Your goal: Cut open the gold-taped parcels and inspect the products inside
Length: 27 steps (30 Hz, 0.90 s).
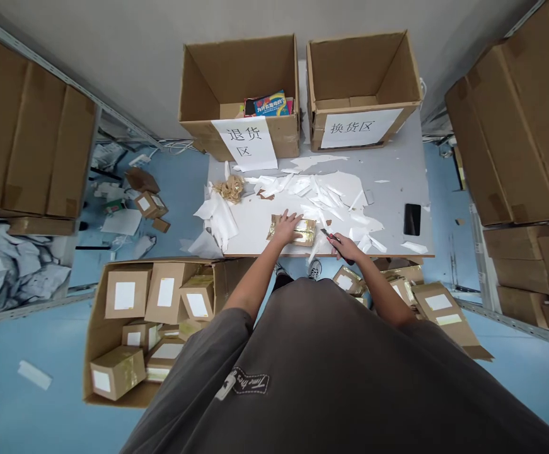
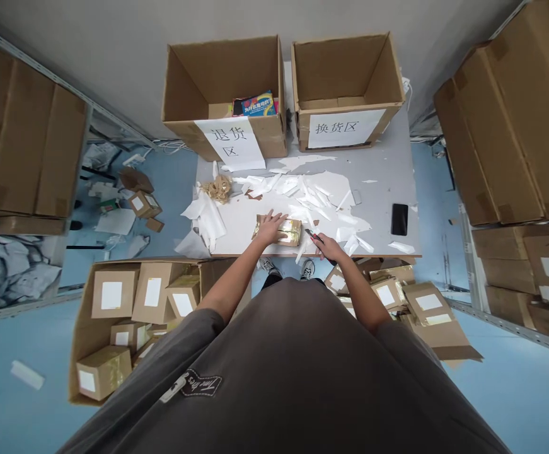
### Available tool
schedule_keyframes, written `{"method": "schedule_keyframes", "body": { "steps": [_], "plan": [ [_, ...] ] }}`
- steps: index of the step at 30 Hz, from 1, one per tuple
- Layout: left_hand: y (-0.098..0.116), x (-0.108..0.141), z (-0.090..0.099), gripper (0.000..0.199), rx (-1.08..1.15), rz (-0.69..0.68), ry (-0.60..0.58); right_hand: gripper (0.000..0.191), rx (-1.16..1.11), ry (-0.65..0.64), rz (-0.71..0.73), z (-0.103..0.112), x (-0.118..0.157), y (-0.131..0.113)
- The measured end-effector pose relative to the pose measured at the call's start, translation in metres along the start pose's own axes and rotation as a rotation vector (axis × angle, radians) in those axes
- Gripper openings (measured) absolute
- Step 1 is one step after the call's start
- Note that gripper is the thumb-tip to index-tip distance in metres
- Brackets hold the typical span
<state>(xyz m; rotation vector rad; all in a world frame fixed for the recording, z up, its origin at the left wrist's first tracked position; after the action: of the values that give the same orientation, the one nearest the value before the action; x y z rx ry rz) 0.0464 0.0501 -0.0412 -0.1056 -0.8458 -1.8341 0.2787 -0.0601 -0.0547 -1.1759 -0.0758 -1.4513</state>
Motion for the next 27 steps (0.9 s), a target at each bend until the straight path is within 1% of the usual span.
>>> {"method": "schedule_keyframes", "body": {
  "steps": [1, 3, 5, 7, 9, 11, 13, 16, 18, 24, 27],
  "plan": [
    [-0.004, -0.004, -0.002, 0.1, -0.003, 0.006, -0.016, 0.034, 0.017, 0.015, -0.001, 0.001, 0.0, -0.003],
    [-0.011, -0.01, -0.005, 0.105, 0.002, 0.016, -0.028, 0.035, 0.125, 0.067, -0.005, 0.003, -0.003, -0.012],
    [-0.014, -0.013, -0.007, 0.101, -0.001, 0.014, -0.018, 0.04, 0.26, 0.111, -0.024, 0.005, -0.008, -0.021],
    [-0.014, -0.014, -0.01, 0.091, -0.005, -0.003, -0.007, 0.046, 0.358, 0.129, -0.034, 0.006, -0.013, -0.028],
    [-0.011, -0.014, -0.013, 0.086, -0.008, -0.013, 0.012, 0.047, 0.417, 0.126, -0.007, 0.005, -0.016, -0.036],
    [-0.008, -0.015, -0.016, 0.087, -0.016, -0.015, 0.036, 0.044, 0.472, 0.119, 0.043, 0.005, -0.018, -0.043],
    [-0.004, -0.016, -0.02, 0.084, -0.025, -0.048, 0.044, 0.044, 0.538, 0.114, 0.057, 0.005, -0.018, -0.045],
    [0.002, -0.013, -0.024, 0.075, -0.022, -0.137, 0.041, 0.045, 0.62, 0.116, 0.011, 0.006, -0.018, -0.043],
    [0.002, -0.01, -0.024, 0.073, -0.003, -0.172, 0.044, 0.046, 0.657, 0.126, -0.021, 0.006, -0.019, -0.043],
    [-0.005, -0.005, -0.027, 0.073, 0.061, -0.182, 0.051, 0.042, 0.755, 0.181, -0.026, 0.009, -0.029, -0.061],
    [-0.007, -0.005, -0.03, 0.075, 0.064, -0.173, 0.071, 0.04, 0.783, 0.202, -0.027, 0.015, -0.03, -0.06]
  ]
}}
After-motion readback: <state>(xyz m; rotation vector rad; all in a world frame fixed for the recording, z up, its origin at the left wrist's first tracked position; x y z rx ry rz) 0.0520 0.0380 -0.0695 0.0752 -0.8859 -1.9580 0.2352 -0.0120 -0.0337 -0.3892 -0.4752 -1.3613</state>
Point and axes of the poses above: each hand's wrist, its own x-axis away from the middle knuckle, its own z-axis out of the back of the hand, y = z × x, the point moved 9 cm from there along -x, towards the middle knuckle, and after that the axes turned 14 degrees about x, right-handed, at the moved point
